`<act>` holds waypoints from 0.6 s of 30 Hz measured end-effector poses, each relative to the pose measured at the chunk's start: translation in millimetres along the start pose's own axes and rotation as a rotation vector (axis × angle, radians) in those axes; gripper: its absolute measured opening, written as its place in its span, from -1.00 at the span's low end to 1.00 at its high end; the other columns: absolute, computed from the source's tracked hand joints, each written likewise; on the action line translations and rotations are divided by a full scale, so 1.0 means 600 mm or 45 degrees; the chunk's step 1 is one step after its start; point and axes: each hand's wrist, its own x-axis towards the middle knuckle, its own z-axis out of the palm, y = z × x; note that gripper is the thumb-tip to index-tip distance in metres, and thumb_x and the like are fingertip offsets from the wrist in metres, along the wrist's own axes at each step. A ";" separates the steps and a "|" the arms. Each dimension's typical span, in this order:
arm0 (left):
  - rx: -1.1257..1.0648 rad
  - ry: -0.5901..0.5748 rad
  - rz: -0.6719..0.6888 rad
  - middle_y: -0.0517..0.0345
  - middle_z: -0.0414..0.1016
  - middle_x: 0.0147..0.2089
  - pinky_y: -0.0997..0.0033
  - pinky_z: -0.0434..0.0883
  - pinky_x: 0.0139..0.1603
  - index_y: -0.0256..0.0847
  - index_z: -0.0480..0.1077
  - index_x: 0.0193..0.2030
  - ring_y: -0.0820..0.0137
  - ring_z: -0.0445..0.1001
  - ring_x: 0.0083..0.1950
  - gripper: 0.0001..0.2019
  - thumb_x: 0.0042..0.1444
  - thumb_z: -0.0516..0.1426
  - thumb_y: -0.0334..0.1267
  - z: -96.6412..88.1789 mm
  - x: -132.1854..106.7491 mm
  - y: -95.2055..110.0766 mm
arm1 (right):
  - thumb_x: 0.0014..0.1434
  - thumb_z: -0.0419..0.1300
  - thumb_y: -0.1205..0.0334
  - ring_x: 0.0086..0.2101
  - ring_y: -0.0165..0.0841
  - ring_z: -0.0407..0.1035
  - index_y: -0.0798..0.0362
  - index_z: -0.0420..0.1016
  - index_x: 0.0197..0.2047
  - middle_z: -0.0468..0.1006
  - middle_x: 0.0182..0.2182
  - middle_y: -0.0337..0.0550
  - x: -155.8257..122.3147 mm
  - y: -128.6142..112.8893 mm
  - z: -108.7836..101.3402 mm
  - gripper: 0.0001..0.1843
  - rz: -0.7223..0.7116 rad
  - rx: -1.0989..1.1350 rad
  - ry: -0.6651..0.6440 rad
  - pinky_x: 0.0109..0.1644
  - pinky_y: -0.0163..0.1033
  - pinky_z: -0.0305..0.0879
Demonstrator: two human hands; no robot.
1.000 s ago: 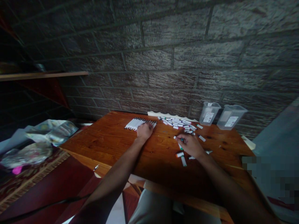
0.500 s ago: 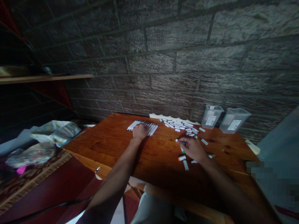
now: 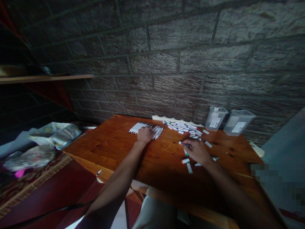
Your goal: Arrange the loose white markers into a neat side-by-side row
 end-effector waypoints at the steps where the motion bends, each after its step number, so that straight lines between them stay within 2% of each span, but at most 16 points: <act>1: -0.020 -0.005 0.016 0.04 0.61 -0.11 0.33 0.39 0.00 -0.07 0.57 -0.15 0.21 0.52 -0.02 -0.72 0.18 0.06 -0.09 0.001 0.000 0.000 | 0.24 0.03 0.11 -0.47 -0.39 0.42 0.03 0.61 -0.25 0.64 -0.40 -0.18 0.000 0.000 0.000 -0.67 0.003 0.007 -0.004 -0.35 -0.31 0.24; 4: -0.093 -0.010 0.089 0.09 0.61 -0.10 0.38 0.38 0.03 -0.05 0.57 -0.13 0.25 0.52 -0.01 -0.75 0.17 0.09 -0.13 0.007 0.002 0.000 | 0.24 0.04 0.11 -0.46 -0.39 0.43 0.03 0.61 -0.24 0.65 -0.39 -0.18 0.000 0.001 0.002 -0.68 0.005 0.019 -0.007 -0.36 -0.31 0.24; 10: -0.231 -0.051 0.342 0.14 0.60 -0.03 0.43 0.37 0.09 -0.08 0.55 -0.04 0.30 0.51 0.02 -0.72 0.12 0.14 -0.25 0.016 0.006 0.003 | 0.25 0.04 0.11 -0.45 -0.38 0.44 0.03 0.61 -0.23 0.66 -0.34 -0.17 0.000 0.003 0.002 -0.67 0.002 -0.001 -0.009 -0.31 -0.31 0.26; 18: -0.329 -0.137 0.555 0.20 0.59 -0.02 0.44 0.34 0.16 -0.05 0.51 0.05 0.35 0.49 0.03 -0.64 0.15 0.08 -0.37 0.019 0.006 0.007 | 0.24 0.04 0.11 -0.48 -0.39 0.43 0.03 0.61 -0.24 0.66 -0.36 -0.17 0.000 0.003 0.003 -0.68 -0.004 0.011 -0.006 -0.33 -0.31 0.27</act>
